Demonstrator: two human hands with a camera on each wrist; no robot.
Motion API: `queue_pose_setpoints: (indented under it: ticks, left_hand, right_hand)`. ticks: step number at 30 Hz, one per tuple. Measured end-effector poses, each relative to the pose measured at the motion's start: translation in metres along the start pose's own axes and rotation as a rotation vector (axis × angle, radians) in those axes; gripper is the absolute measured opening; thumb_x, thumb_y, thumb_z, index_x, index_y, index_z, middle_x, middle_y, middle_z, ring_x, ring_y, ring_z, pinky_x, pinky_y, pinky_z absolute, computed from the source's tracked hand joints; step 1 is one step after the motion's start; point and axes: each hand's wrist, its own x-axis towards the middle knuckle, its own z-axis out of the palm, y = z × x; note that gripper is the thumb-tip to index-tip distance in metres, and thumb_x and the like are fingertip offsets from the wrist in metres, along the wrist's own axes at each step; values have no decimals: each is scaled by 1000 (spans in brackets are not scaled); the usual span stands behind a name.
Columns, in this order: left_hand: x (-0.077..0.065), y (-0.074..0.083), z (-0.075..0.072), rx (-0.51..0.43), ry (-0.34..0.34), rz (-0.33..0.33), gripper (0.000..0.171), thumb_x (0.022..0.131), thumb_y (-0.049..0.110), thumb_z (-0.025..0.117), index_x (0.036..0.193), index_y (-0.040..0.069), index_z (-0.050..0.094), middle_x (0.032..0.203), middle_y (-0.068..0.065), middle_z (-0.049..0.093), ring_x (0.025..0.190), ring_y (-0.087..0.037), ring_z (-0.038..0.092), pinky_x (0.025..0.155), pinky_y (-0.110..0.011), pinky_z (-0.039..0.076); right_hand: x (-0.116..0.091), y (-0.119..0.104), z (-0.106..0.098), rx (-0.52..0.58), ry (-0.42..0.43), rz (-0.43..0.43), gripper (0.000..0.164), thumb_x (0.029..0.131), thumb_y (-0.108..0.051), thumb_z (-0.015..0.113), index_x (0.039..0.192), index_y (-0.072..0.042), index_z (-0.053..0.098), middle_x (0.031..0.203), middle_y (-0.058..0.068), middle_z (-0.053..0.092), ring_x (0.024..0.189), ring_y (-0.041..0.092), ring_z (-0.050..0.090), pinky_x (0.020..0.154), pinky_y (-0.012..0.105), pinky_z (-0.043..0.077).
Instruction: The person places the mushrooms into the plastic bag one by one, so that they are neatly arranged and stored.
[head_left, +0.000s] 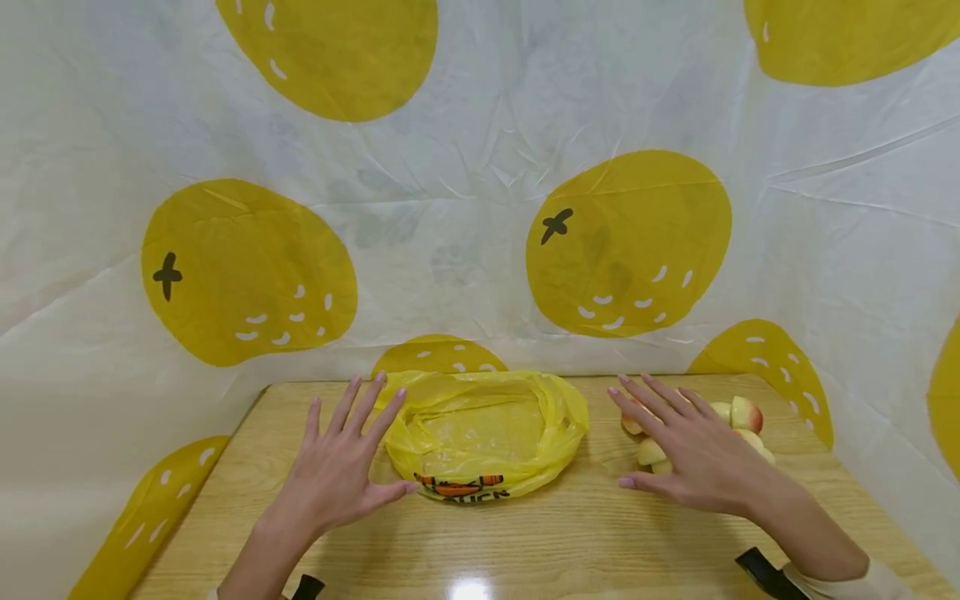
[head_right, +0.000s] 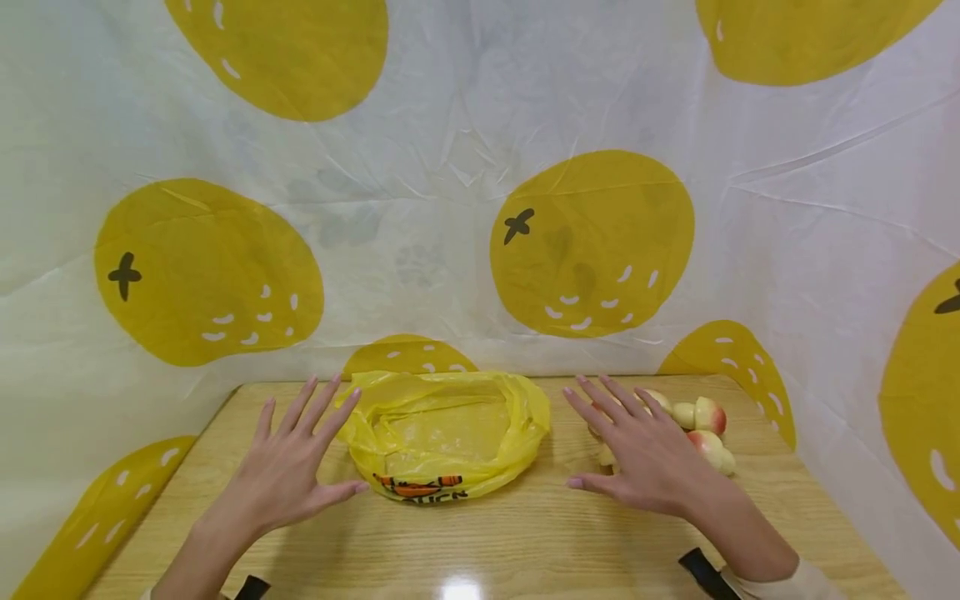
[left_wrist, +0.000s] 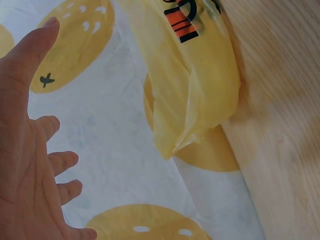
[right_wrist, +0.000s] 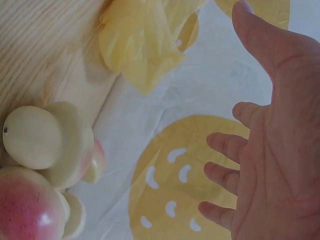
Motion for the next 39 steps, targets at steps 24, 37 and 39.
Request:
queue_pose_setpoints:
  ticks: [24,37,39]
  left_hand:
    - [7,-33,22,-232,-73,-130,98,85,38,83,163,23,25,141,-23,55,117,-46,60,71,-57,57]
    - [17,-52,42,-424,-177,-189,90,90,27,80,162,19,27,138,-30,54,113,-47,62,79,-59,56]
    - [19,-54,46,-466,-200,-194,88,91,26,79,162,18,28,139,-28,53,113,-45,62,80,-57,56]
  right_hand:
    - [-10,36,-7,176,-34,-20,92,78,-35,89,155,-15,43,144,5,58,123,26,60,92,50,52]
    - [-20,50,-11,279,-181,93,71,85,-25,84,147,-11,52,138,3,63,115,19,64,88,39,56]
    - [-21,52,-11,277,-186,97,68,86,-24,83,146,-10,54,133,1,65,111,16,66,84,36,56]
